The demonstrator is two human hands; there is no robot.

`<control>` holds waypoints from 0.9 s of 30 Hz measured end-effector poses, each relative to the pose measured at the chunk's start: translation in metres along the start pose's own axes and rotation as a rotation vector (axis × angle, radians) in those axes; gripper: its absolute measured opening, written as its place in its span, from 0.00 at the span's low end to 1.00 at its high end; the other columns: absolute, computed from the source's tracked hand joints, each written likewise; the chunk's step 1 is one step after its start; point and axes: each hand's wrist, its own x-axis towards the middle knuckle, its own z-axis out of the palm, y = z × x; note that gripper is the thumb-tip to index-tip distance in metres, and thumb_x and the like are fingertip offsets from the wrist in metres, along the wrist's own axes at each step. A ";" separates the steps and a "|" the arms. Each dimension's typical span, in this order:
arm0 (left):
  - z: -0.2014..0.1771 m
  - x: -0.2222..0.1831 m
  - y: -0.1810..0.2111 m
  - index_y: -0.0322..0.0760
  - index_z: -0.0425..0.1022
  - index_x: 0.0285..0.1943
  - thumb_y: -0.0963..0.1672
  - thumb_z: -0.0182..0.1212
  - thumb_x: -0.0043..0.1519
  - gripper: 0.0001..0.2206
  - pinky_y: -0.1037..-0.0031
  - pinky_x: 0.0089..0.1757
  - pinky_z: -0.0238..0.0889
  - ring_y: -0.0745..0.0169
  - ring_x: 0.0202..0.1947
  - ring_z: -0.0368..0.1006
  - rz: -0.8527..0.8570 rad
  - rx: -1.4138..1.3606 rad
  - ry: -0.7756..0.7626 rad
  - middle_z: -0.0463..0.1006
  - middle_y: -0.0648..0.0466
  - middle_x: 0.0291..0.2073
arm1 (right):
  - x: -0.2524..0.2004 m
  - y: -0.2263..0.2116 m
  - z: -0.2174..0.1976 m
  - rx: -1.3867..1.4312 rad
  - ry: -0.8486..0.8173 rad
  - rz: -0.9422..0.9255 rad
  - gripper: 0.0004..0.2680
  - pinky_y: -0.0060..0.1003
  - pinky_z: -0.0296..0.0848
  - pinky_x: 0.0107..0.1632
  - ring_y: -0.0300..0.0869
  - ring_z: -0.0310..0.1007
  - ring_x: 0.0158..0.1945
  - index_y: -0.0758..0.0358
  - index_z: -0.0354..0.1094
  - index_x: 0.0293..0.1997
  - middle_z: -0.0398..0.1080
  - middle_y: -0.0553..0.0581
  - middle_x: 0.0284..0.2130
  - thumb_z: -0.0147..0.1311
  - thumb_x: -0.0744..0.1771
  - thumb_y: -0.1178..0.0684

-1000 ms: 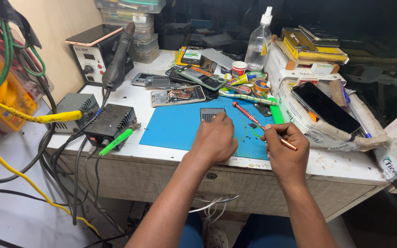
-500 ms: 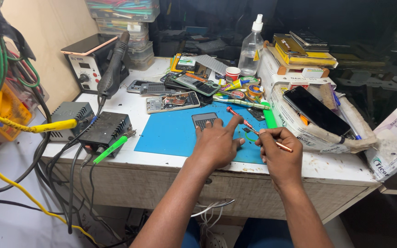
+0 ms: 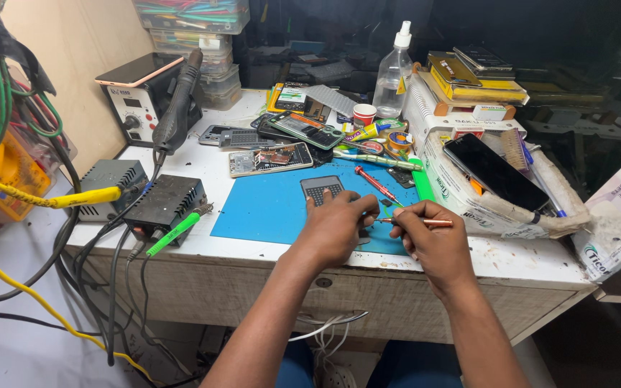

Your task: The person uses a screwdriver to work on the internal components of a mobile phone on a repair bench.

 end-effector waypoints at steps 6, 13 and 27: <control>0.006 -0.001 0.003 0.53 0.75 0.51 0.45 0.52 0.65 0.09 0.25 0.62 0.32 0.17 0.69 0.49 -0.017 0.021 0.027 0.71 0.50 0.62 | 0.000 0.004 -0.010 0.223 0.074 -0.011 0.05 0.28 0.61 0.23 0.32 0.65 0.23 0.65 0.69 0.34 0.72 0.56 0.25 0.56 0.68 0.56; 0.003 -0.006 0.013 0.41 0.76 0.50 0.52 0.48 0.68 0.16 0.29 0.64 0.26 0.36 0.66 0.59 -0.047 -0.172 0.180 0.75 0.45 0.55 | -0.001 0.001 -0.003 0.248 0.134 -0.098 0.04 0.29 0.65 0.26 0.34 0.67 0.28 0.65 0.71 0.40 0.73 0.57 0.29 0.54 0.68 0.56; -0.030 0.003 -0.022 0.33 0.77 0.44 0.45 0.59 0.64 0.09 0.65 0.39 0.72 0.51 0.40 0.83 -0.094 -0.551 0.462 0.84 0.44 0.37 | 0.033 -0.009 0.023 -0.262 -0.073 -0.014 0.08 0.30 0.73 0.27 0.34 0.74 0.31 0.69 0.75 0.43 0.78 0.55 0.31 0.57 0.65 0.55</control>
